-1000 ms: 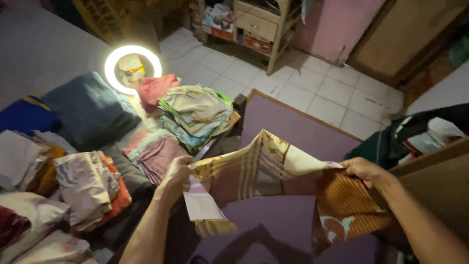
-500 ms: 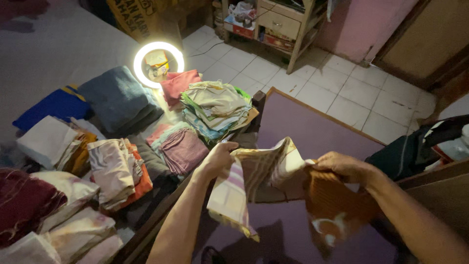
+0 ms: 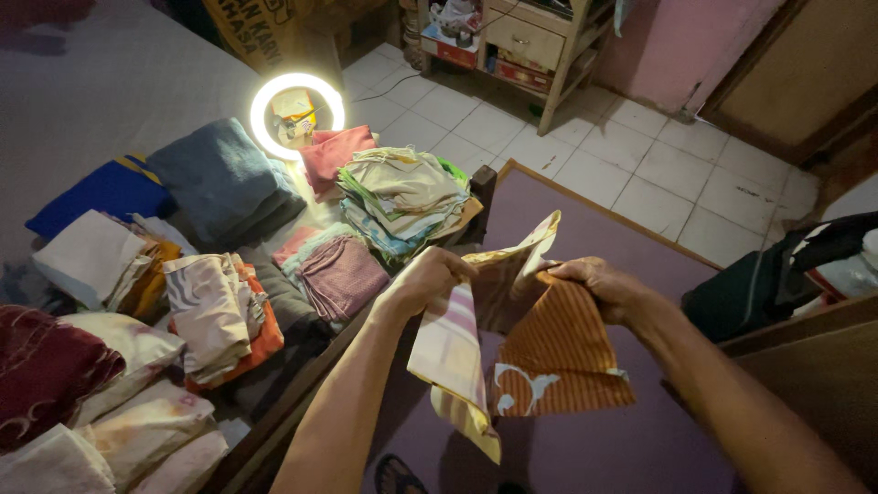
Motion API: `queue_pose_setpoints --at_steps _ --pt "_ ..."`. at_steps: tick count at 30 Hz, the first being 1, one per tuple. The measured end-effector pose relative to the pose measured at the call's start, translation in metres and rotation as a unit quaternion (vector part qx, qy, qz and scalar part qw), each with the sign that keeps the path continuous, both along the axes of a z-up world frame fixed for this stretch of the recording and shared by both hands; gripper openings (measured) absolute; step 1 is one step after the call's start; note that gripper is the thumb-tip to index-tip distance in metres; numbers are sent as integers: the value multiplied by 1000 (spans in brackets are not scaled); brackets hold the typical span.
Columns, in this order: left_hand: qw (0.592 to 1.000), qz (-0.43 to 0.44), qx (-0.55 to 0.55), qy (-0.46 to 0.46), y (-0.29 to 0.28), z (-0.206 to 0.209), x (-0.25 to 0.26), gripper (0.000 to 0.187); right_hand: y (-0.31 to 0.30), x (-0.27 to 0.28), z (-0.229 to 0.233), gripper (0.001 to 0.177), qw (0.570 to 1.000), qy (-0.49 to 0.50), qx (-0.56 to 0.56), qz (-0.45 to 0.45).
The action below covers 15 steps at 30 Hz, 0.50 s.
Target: The person folds various pieces of bedding and towels on a bed. They pick up each item, fold it neatly by hand, and place it into a growing stack on the bed.
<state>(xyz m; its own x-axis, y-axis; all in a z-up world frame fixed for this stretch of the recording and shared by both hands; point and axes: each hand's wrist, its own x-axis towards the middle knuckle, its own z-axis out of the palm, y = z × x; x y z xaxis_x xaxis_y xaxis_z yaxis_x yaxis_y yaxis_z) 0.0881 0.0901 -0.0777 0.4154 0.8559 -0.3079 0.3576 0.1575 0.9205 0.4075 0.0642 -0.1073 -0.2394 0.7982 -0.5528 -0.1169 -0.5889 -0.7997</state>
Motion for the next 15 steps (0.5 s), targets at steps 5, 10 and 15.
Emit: queue_pose_setpoints --at_steps 5,10,15 --pt "999 -13 47 -11 5 -9 7 40 -1 4 -4 37 999 40 6 6" --pt "993 -23 107 38 7 -7 15 35 2 -1 -10 35 999 29 3 -15" --pt "996 -24 90 11 8 -7 17 36 -3 -15 7 33 999 40 -7 -8"
